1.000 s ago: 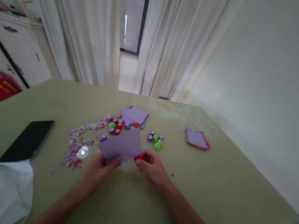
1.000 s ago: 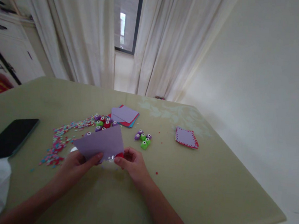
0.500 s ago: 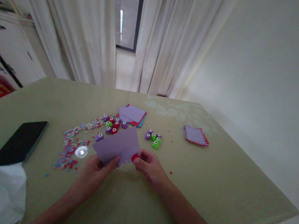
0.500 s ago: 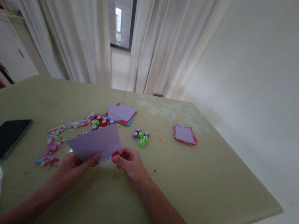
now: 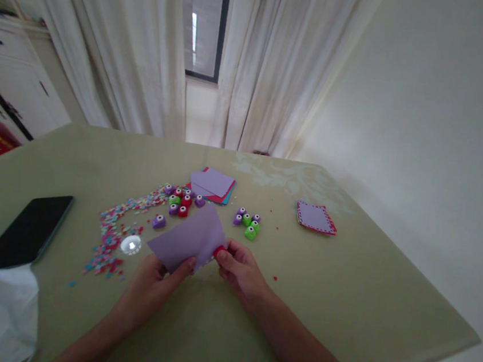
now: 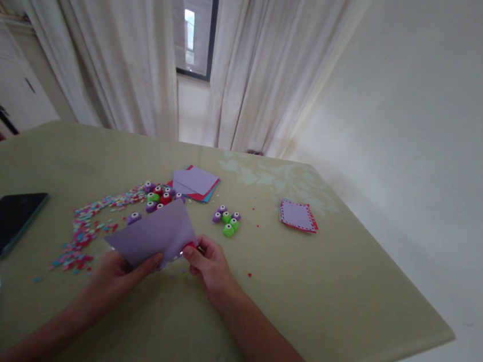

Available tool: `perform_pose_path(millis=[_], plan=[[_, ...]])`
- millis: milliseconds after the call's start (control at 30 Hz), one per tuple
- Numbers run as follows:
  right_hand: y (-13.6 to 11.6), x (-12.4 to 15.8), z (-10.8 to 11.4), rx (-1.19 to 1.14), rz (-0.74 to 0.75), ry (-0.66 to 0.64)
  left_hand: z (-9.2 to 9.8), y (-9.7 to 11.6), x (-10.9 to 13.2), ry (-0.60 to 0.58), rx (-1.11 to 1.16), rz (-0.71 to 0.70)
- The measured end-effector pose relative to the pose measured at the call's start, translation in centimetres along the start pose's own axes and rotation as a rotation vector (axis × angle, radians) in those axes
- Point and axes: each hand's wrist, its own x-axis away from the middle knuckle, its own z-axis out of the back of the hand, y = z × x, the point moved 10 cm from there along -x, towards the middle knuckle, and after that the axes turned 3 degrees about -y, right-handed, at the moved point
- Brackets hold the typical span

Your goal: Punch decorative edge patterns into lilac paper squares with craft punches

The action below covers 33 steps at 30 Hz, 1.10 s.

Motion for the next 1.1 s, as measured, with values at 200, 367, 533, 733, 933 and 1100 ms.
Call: perform_pose_path(millis=[200,367,533,733,933,1100], plan=[[-0.7,0.4,-0.5,-0.016,0.046,-0.006,0.0,0.0,0.1,0.006,0.033,-0.003],[-0.5,0.7,-0.5,-0.027,0.023,0.008,0.4,0.0,0.0,0.031,0.038,0.041],[0.1,0.7,-1.0,-0.055,-0.026,-0.047,2.0,0.6,0.2,0.149,0.044,0.091],[-0.3,0.2,0.6,0.145,0.017,0.026,3.3,0.6,0.2,0.216,0.019,0.107],[-5.0,0.3,2.5,1.113,0.392,0.206,5.5,1.5,-0.4,0.311,-0.016,0.065],[-6.0,0.4,2.4,1.401,0.595,0.319,9.6,0.9,-0.7,0.526,0.117,0.050]])
